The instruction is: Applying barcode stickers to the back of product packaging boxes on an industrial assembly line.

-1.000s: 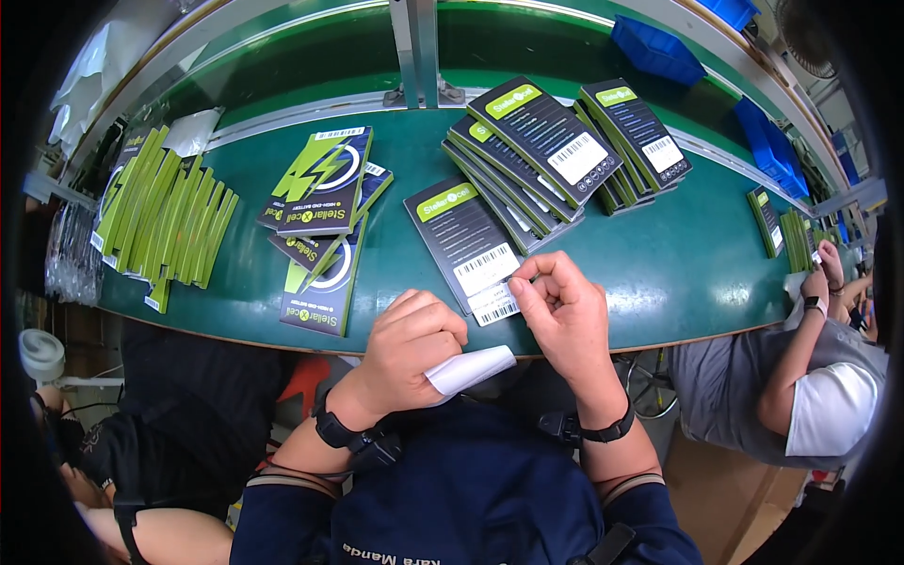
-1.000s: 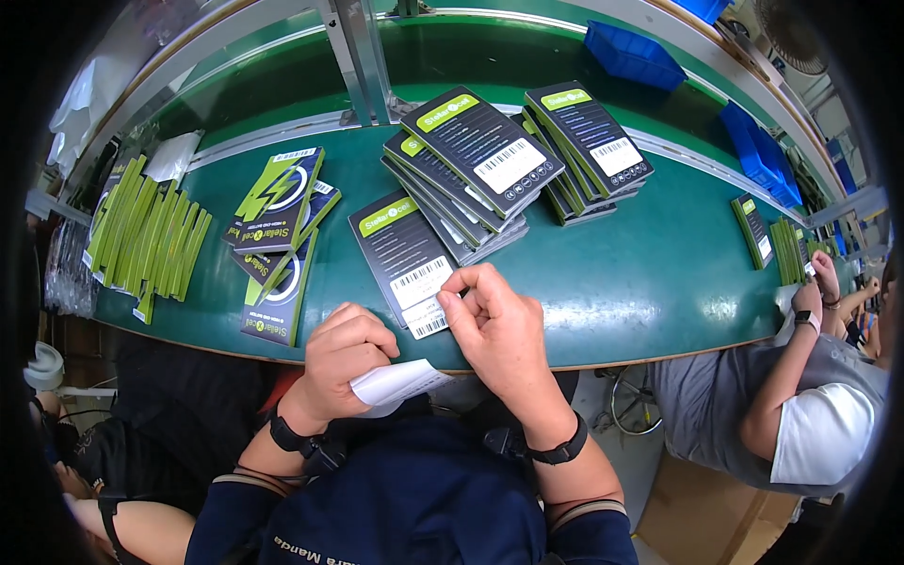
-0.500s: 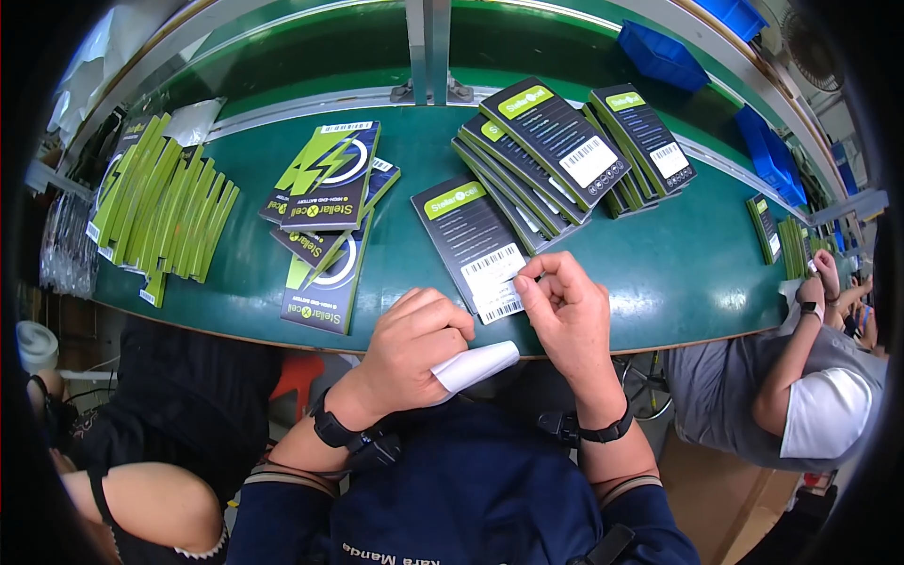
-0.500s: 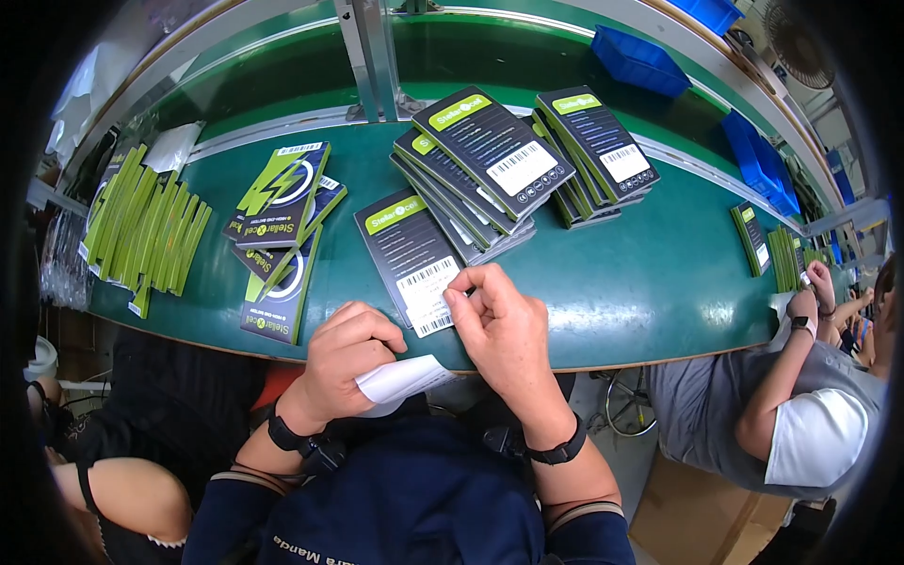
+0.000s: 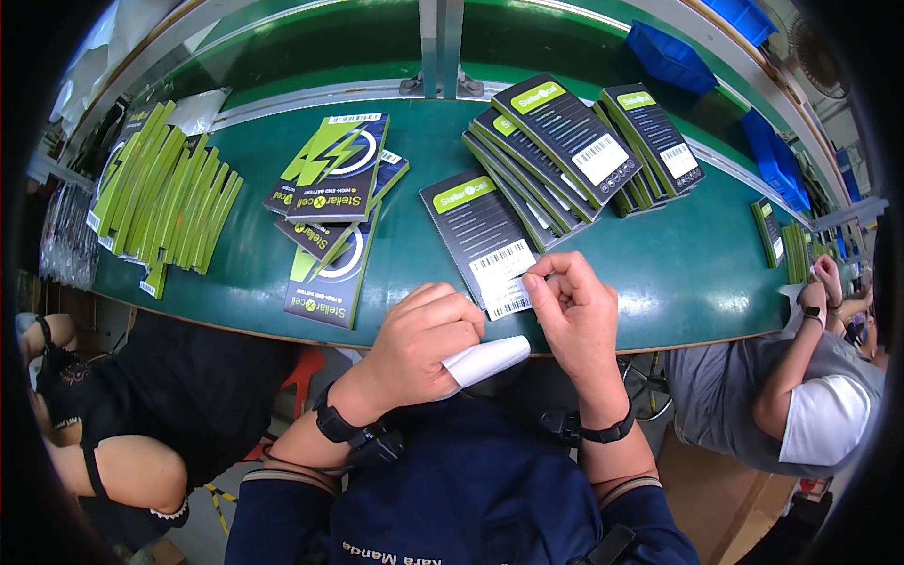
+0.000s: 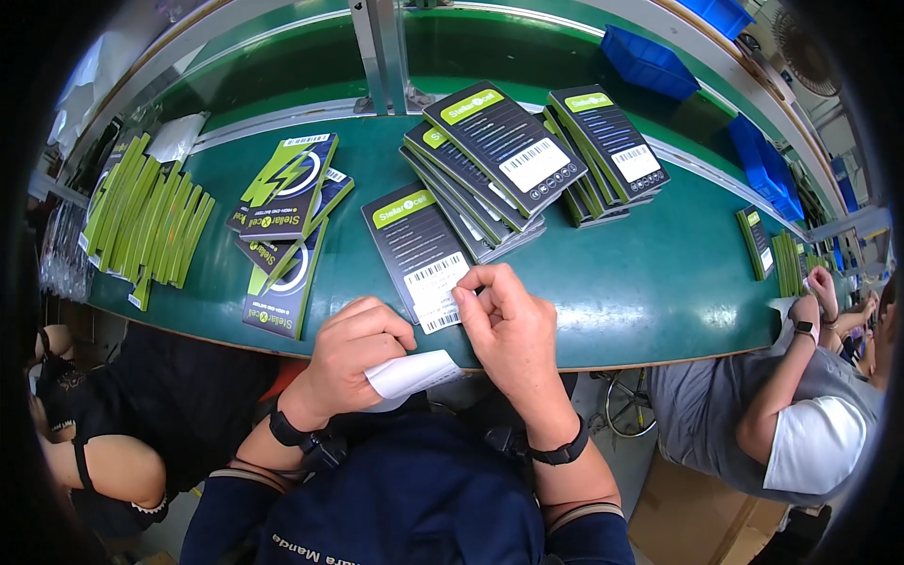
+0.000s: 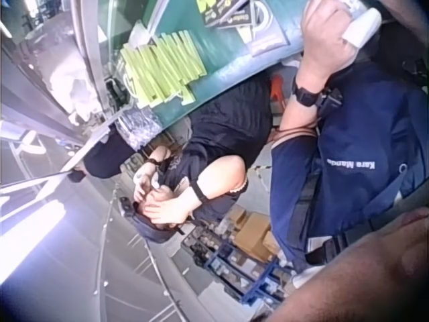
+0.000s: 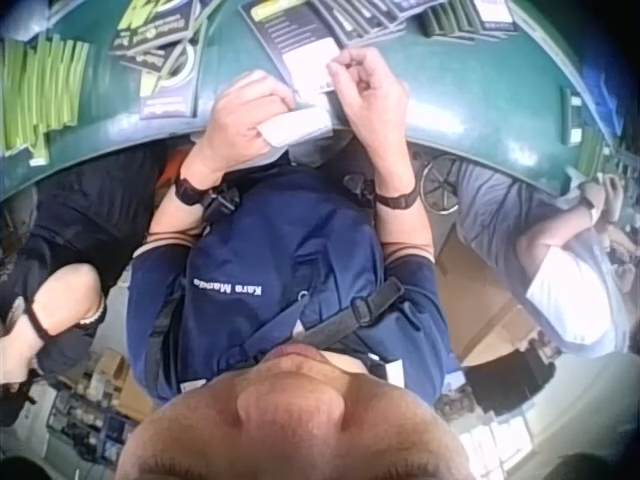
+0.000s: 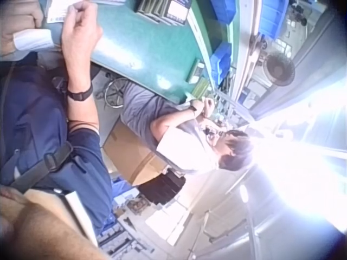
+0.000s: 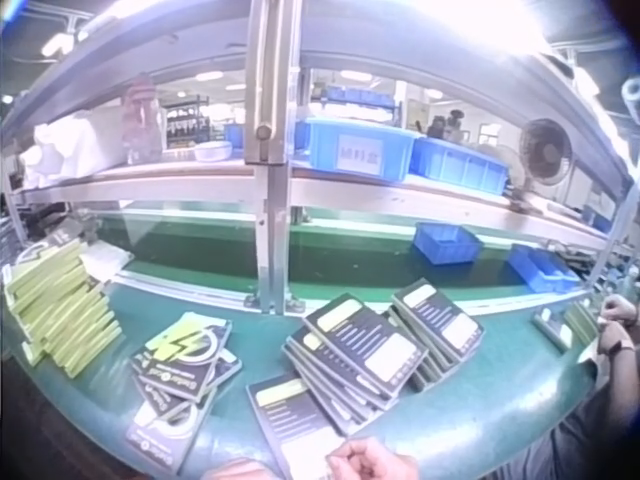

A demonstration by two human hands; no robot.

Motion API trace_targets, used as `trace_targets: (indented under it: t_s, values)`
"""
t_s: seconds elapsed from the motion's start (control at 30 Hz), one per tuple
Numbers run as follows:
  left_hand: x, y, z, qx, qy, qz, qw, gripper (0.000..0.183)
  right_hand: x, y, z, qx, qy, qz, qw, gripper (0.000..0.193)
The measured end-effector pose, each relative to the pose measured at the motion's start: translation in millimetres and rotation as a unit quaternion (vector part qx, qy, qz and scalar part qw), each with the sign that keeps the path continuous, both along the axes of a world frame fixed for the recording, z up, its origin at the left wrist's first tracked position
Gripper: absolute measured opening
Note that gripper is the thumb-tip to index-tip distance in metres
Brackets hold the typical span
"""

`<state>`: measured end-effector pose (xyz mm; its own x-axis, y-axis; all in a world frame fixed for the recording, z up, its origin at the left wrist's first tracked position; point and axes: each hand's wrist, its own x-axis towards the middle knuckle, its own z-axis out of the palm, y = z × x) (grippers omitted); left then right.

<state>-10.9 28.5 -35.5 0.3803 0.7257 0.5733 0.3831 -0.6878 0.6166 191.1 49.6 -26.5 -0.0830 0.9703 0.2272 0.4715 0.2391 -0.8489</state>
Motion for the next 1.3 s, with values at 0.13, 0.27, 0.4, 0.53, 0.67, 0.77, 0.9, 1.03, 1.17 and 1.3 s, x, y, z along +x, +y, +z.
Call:
trace_targets:
  t_s: [0.13,0.27,0.4,0.53,0.67,0.77,0.9,1.03,1.17,1.3]
  values:
    - [0.4,0.3,-1.2,-0.006,-0.001,-0.003,1.0,0.025,-2.0,0.2,-3.8,0.005,0.036,-0.012,0.999,0.01]
    - [0.4,0.0,2.7,-0.022,0.009,-0.007,1.0,0.024,0.2,0.2,-4.1,-0.004,0.04,-0.007,0.999,0.01]
    - [1.3,2.2,0.8,-0.017,0.004,-0.01,1.0,0.024,1.4,0.6,-2.6,-0.015,0.034,-0.003,0.999,0.01]
    - [-4.3,0.5,-1.7,0.008,-0.012,-0.029,0.999,0.023,2.2,1.2,-2.3,-0.013,0.033,0.003,0.999,0.011]
    - [-4.0,0.2,-2.1,0.017,-0.009,-0.045,0.999,0.022,1.9,1.5,0.5,-0.01,0.026,0.01,1.0,0.011]
    - [-2.0,0.6,-1.0,0.032,-0.007,-0.031,0.999,0.022,1.6,2.3,0.2,-0.013,0.02,0.011,1.0,0.011]
    - [-2.4,0.0,1.5,0.059,-0.007,-0.008,0.998,0.023,4.2,3.7,-0.6,-0.019,0.027,0.017,0.999,0.011]
    - [-4.6,-2.1,-0.8,0.062,-0.009,-0.008,0.998,0.023,10.8,4.4,-2.4,-0.03,0.035,0.031,0.998,0.011]
    - [-4.9,-4.1,-0.8,0.052,-0.009,-0.009,0.999,0.023,14.2,3.9,-5.4,-0.066,0.104,0.037,0.992,0.01]
    - [-3.2,-5.4,-0.2,0.048,0.006,0.006,0.999,0.023,12.8,4.0,-4.7,-0.057,0.095,0.032,0.993,0.009]
